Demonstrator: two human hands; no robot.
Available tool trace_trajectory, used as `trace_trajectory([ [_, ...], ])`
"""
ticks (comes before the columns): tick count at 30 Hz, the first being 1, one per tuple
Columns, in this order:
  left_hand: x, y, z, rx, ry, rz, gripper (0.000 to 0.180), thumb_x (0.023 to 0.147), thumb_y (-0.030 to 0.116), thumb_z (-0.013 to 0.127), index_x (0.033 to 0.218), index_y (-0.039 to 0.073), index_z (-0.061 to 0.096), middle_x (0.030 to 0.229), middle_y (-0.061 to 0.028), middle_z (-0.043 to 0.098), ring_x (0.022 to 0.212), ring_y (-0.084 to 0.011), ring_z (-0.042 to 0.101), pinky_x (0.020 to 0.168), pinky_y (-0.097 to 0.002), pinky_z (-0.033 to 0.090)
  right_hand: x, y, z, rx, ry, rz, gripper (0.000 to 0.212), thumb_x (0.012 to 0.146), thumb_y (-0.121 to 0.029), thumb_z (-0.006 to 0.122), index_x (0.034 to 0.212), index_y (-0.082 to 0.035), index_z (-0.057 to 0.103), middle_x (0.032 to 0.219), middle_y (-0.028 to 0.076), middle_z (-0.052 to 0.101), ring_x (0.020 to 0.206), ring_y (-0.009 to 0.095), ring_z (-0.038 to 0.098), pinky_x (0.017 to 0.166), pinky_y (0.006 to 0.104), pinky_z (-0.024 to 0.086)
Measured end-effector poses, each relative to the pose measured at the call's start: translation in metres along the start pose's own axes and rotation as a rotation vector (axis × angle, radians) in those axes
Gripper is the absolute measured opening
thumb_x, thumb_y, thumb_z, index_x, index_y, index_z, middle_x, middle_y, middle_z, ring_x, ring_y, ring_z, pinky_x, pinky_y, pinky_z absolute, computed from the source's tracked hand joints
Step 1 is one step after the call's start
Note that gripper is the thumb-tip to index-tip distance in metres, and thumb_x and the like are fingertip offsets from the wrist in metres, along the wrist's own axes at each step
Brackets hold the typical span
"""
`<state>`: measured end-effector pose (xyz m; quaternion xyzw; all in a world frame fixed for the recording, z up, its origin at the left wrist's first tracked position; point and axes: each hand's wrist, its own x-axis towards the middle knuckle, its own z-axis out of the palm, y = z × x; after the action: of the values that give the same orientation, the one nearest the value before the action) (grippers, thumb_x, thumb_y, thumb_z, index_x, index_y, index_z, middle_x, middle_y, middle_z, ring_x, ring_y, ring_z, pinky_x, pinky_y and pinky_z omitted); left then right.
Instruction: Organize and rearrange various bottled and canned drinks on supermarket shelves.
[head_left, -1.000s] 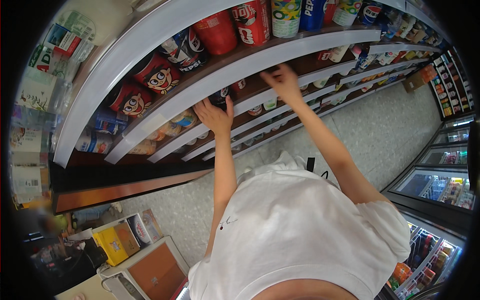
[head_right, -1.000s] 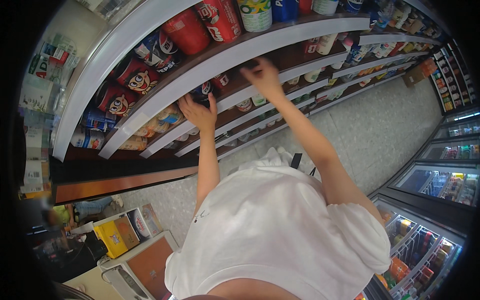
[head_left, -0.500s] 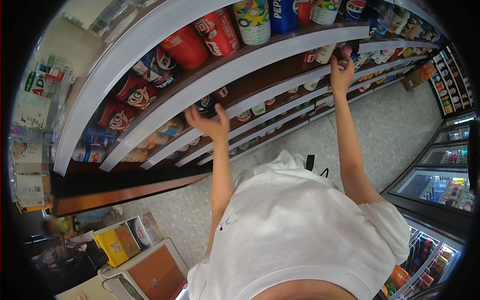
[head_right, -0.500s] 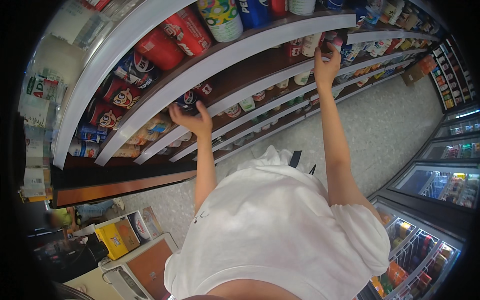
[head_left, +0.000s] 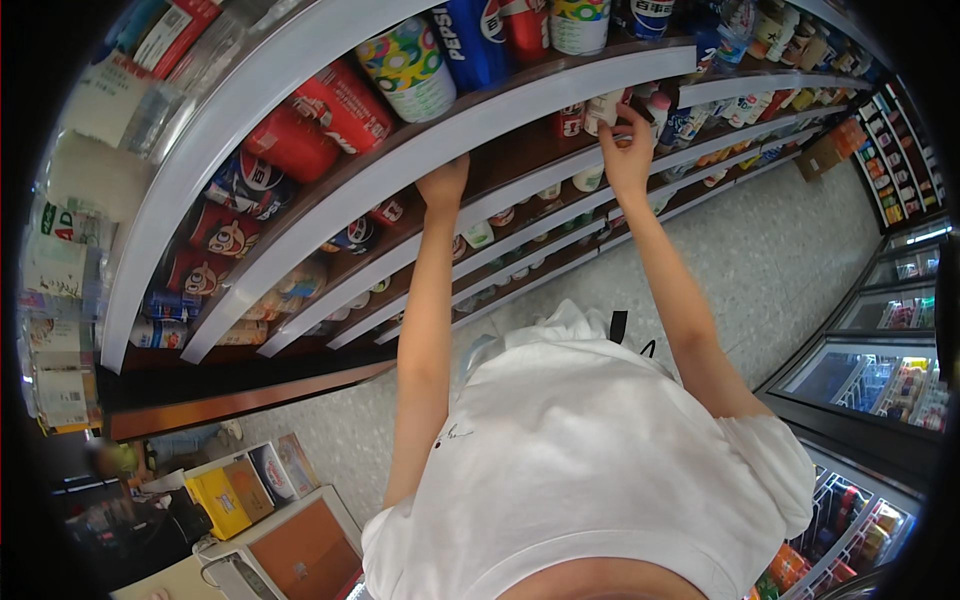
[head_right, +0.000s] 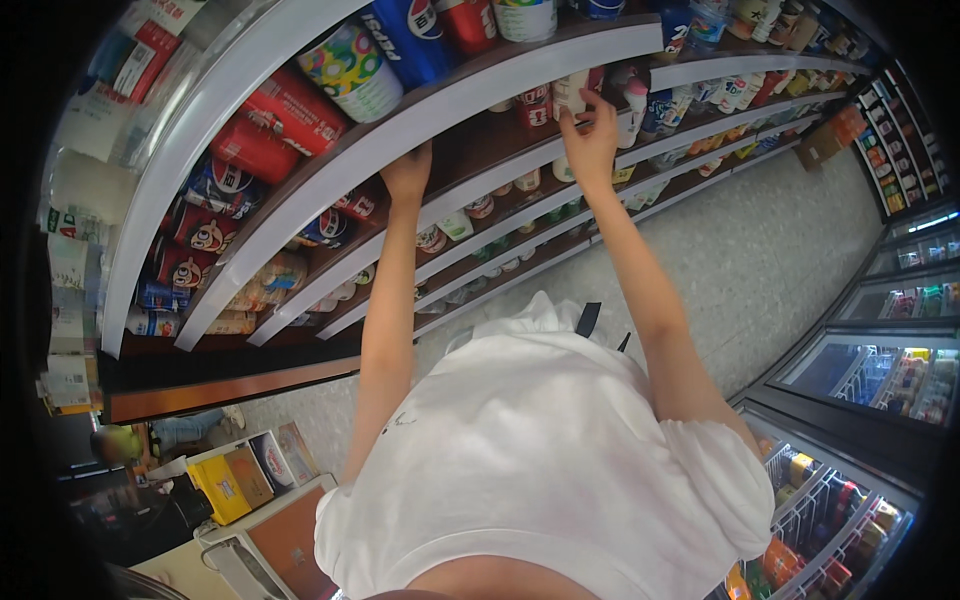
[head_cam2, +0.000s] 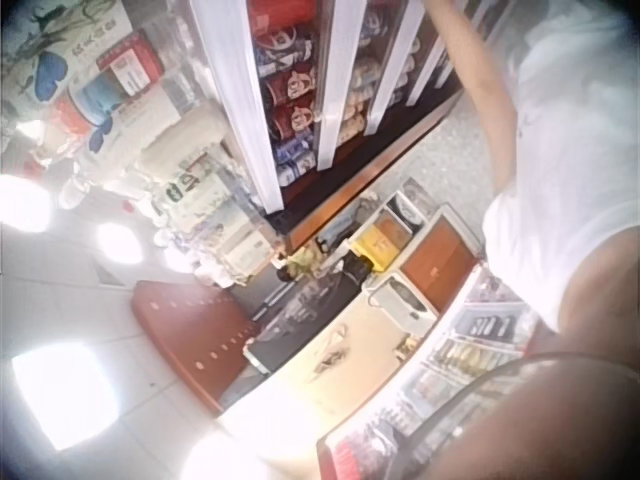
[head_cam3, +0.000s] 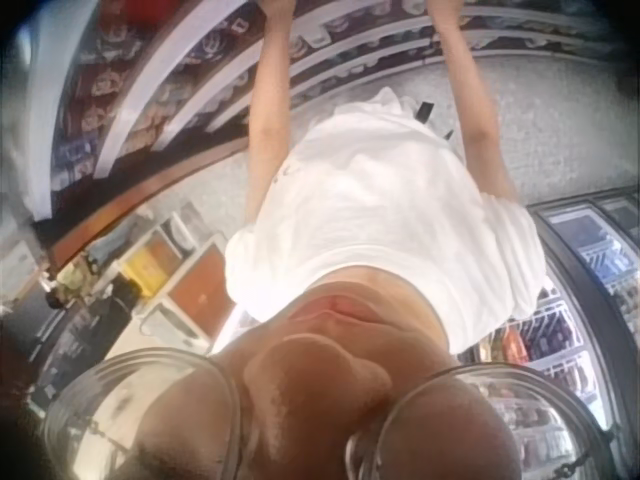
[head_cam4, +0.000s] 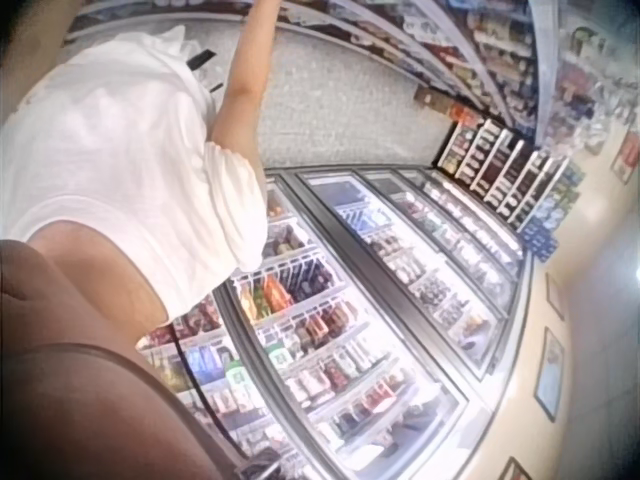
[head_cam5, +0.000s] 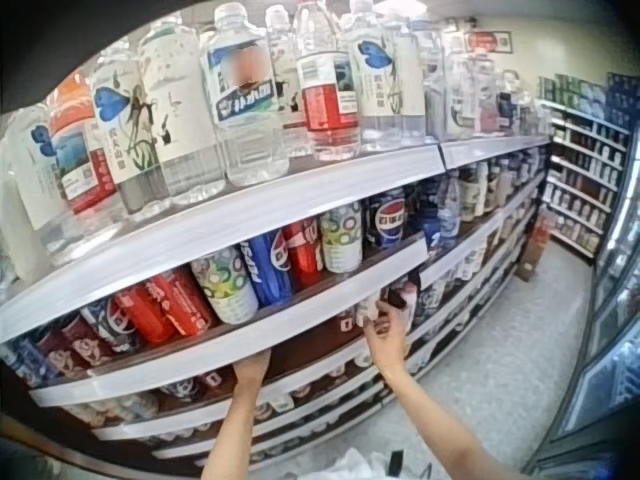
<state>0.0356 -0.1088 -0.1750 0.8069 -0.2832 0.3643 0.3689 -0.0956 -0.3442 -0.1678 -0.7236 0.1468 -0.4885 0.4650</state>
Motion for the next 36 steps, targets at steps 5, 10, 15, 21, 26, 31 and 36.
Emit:
trace_trajectory([
  [5, 0.003, -0.016, 0.026, 0.208, -0.132, -0.144, 0.030, 0.082, 0.030, 0.067, 0.101, 0.008, 0.069, 0.100, -0.0126, 0.068, 0.094, -0.0317, 0.063, 0.083, -0.0403, 0.048, -0.009, -0.003, -0.003, 0.019, -0.077, 0.051, 0.034, 0.079, -0.012, 0.070, 0.109, -0.003, 0.059, 0.104, 0.009, 0.057, 0.077, 0.016, 0.060, 0.059, 0.0269, 0.049],
  [10, 0.000, -0.034, 0.022, 0.137, -0.101, -0.090, 0.032, 0.082, 0.032, 0.066, 0.102, 0.007, 0.069, 0.099, -0.0126, 0.069, 0.095, -0.0329, 0.063, 0.084, -0.0403, 0.048, -0.022, 0.000, 0.001, 0.014, -0.155, 0.084, 0.031, 0.082, -0.012, 0.068, 0.111, -0.003, 0.060, 0.108, 0.006, 0.059, 0.081, 0.011, 0.059, 0.059, 0.0234, 0.045],
  [15, -0.001, -0.030, 0.005, 0.282, -0.184, -0.141, 0.030, 0.082, 0.028, 0.066, 0.102, 0.005, 0.068, 0.099, -0.0140, 0.068, 0.096, -0.0351, 0.062, 0.085, -0.0407, 0.047, -0.028, 0.003, 0.007, 0.054, -0.206, 0.094, 0.031, 0.082, -0.013, 0.068, 0.110, -0.003, 0.061, 0.106, 0.006, 0.061, 0.082, 0.011, 0.059, 0.058, 0.0231, 0.045],
  [21, -0.013, 0.002, -0.032, 0.103, 0.020, -0.055, 0.022, 0.082, 0.014, 0.064, 0.099, 0.000, 0.065, 0.098, -0.0202, 0.065, 0.093, -0.0382, 0.061, 0.083, -0.0434, 0.046, -0.019, 0.013, 0.005, 0.096, -0.175, 0.125, 0.032, 0.080, -0.010, 0.068, 0.111, -0.003, 0.060, 0.106, 0.010, 0.062, 0.078, 0.015, 0.061, 0.058, 0.0262, 0.048],
  [26, -0.014, 0.003, -0.030, 0.443, 0.024, 0.009, 0.022, 0.078, 0.008, 0.063, 0.097, -0.003, 0.064, 0.094, -0.0217, 0.064, 0.090, -0.0419, 0.060, 0.083, -0.0471, 0.045, -0.014, 0.006, 0.009, 0.040, -0.176, 0.103, 0.035, 0.080, -0.012, 0.068, 0.112, -0.001, 0.060, 0.106, 0.010, 0.063, 0.074, 0.016, 0.061, 0.058, 0.0277, 0.048],
  [31, -0.006, -0.008, -0.017, 0.488, -0.012, 0.079, 0.021, 0.078, 0.006, 0.061, 0.098, -0.001, 0.065, 0.092, -0.0198, 0.065, 0.090, -0.0415, 0.061, 0.084, -0.0473, 0.046, -0.018, 0.012, 0.005, 0.035, -0.200, 0.102, 0.036, 0.082, -0.013, 0.069, 0.116, -0.003, 0.060, 0.109, 0.007, 0.064, 0.076, 0.011, 0.060, 0.056, 0.0236, 0.046],
  [36, 0.002, -0.034, -0.015, 0.345, -0.066, 0.174, 0.018, 0.084, 0.014, 0.060, 0.095, 0.002, 0.069, 0.092, -0.0173, 0.068, 0.086, -0.0363, 0.064, 0.077, -0.0442, 0.049, -0.021, 0.015, -0.003, 0.082, -0.241, 0.166, 0.035, 0.082, -0.011, 0.068, 0.116, -0.003, 0.059, 0.107, 0.007, 0.064, 0.075, 0.009, 0.058, 0.056, 0.0228, 0.045],
])
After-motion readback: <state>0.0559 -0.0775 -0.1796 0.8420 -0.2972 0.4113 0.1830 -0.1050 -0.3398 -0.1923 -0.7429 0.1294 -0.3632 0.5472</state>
